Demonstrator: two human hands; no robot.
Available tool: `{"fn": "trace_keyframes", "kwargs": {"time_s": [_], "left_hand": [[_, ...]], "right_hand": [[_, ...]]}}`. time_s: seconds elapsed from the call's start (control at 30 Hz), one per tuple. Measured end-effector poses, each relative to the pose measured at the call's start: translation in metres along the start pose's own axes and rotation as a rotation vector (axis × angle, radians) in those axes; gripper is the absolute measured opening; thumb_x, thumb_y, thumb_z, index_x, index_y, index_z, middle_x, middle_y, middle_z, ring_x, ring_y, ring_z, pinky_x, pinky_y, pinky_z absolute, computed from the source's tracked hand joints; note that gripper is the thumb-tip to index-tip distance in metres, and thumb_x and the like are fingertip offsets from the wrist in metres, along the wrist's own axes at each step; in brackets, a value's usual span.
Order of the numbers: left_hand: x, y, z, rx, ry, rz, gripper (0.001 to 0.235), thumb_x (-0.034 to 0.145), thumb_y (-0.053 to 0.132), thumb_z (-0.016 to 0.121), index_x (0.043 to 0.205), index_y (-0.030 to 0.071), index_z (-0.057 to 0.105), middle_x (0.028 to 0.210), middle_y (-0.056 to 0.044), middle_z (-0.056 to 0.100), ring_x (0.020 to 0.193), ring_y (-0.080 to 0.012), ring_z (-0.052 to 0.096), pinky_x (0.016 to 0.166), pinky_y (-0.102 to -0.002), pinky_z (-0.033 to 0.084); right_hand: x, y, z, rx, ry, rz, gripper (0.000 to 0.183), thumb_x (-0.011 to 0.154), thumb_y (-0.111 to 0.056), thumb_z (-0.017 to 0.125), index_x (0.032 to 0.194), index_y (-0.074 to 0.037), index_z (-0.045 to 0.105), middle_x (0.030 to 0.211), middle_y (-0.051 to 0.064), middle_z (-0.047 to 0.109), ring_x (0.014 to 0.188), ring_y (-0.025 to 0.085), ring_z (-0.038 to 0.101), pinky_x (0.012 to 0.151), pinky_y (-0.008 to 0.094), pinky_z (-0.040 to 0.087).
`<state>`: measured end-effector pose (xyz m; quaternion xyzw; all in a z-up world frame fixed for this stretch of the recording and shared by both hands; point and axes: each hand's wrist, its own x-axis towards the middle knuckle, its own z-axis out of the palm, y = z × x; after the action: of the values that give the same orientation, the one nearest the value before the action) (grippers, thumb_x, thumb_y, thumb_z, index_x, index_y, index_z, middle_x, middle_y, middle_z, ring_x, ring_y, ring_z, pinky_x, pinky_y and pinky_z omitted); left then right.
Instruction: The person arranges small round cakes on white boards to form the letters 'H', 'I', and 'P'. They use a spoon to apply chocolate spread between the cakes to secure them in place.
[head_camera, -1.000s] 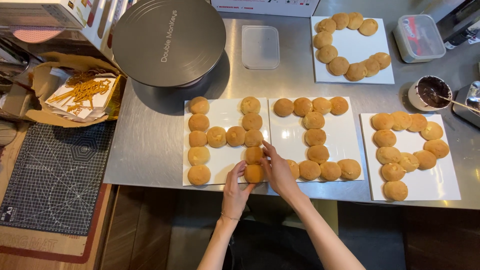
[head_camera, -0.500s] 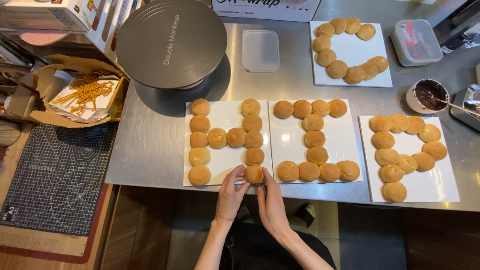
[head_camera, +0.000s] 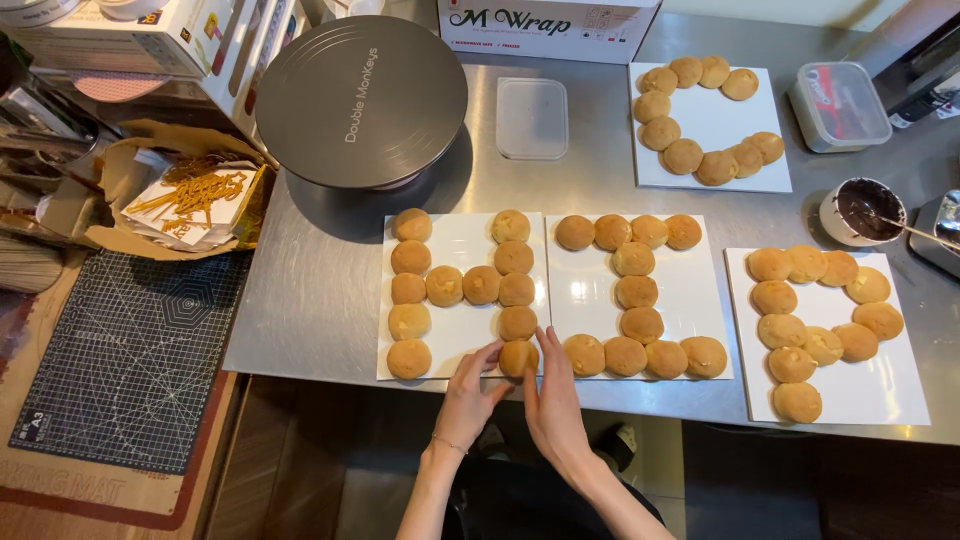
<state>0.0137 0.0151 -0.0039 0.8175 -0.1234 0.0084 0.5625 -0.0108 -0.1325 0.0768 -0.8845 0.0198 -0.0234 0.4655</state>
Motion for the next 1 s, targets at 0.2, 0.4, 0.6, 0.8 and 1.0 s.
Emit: {"fn": "trace_keyframes", "kwargs": {"time_s": [0.2, 0.4, 0.6, 0.8, 1.0], "left_hand": [[0.019, 0.054, -0.016, -0.257, -0.015, -0.2, 0.061, 0.097, 0.029, 0.06, 0.15, 0.008, 0.037, 0.155, -0.016, 0.048, 0.141, -0.027, 0.051, 0.115, -0.037, 0.04], [0.025, 0.056, -0.018, -0.196, -0.02, -0.281, 0.062, 0.099, 0.037, 0.063, 0.145, 0.001, 0.042, 0.142, -0.022, 0.059, 0.13, -0.0323, 0.06, 0.109, -0.04, 0.049], [0.018, 0.047, -0.011, -0.229, 0.068, -0.214, 0.045, 0.101, 0.031, 0.053, 0.139, 0.007, 0.049, 0.142, -0.014, 0.061, 0.123, -0.0233, 0.065, 0.105, -0.034, 0.05], [-0.026, 0.036, -0.075, 0.221, 0.64, 0.035, 0.018, 0.097, 0.007, 0.066, 0.114, 0.003, 0.064, 0.104, -0.009, 0.067, 0.091, -0.0212, 0.063, 0.092, -0.033, 0.052], [-0.03, -0.018, -0.114, 0.402, 0.294, -0.087, 0.085, 0.075, 0.027, 0.089, 0.145, 0.006, 0.046, 0.132, -0.013, 0.059, 0.125, -0.0277, 0.054, 0.11, -0.041, 0.045]], "right_hand": [[0.054, 0.026, 0.004, 0.135, -0.071, 0.197, 0.056, 0.099, -0.008, 0.034, 0.154, -0.002, 0.029, 0.152, 0.026, 0.044, 0.142, 0.036, 0.044, 0.113, 0.046, 0.037], [0.056, 0.023, 0.004, 0.033, -0.073, 0.135, 0.067, 0.089, 0.011, 0.044, 0.153, -0.004, 0.036, 0.141, 0.028, 0.055, 0.135, 0.048, 0.049, 0.111, 0.054, 0.043], [0.05, 0.021, -0.005, 0.109, -0.07, 0.11, 0.058, 0.099, -0.012, 0.04, 0.155, -0.001, 0.029, 0.16, 0.018, 0.038, 0.146, 0.032, 0.038, 0.117, 0.043, 0.033], [-0.026, 0.006, -0.005, 0.616, -0.051, 0.488, 0.023, 0.102, -0.018, 0.05, 0.11, -0.002, 0.064, 0.081, 0.017, 0.075, 0.068, 0.019, 0.063, 0.065, 0.03, 0.053], [-0.016, 0.026, 0.007, 0.673, -0.107, 0.734, 0.029, 0.097, -0.001, 0.052, 0.122, 0.003, 0.065, 0.094, 0.018, 0.075, 0.077, 0.022, 0.067, 0.068, 0.03, 0.055]]}}
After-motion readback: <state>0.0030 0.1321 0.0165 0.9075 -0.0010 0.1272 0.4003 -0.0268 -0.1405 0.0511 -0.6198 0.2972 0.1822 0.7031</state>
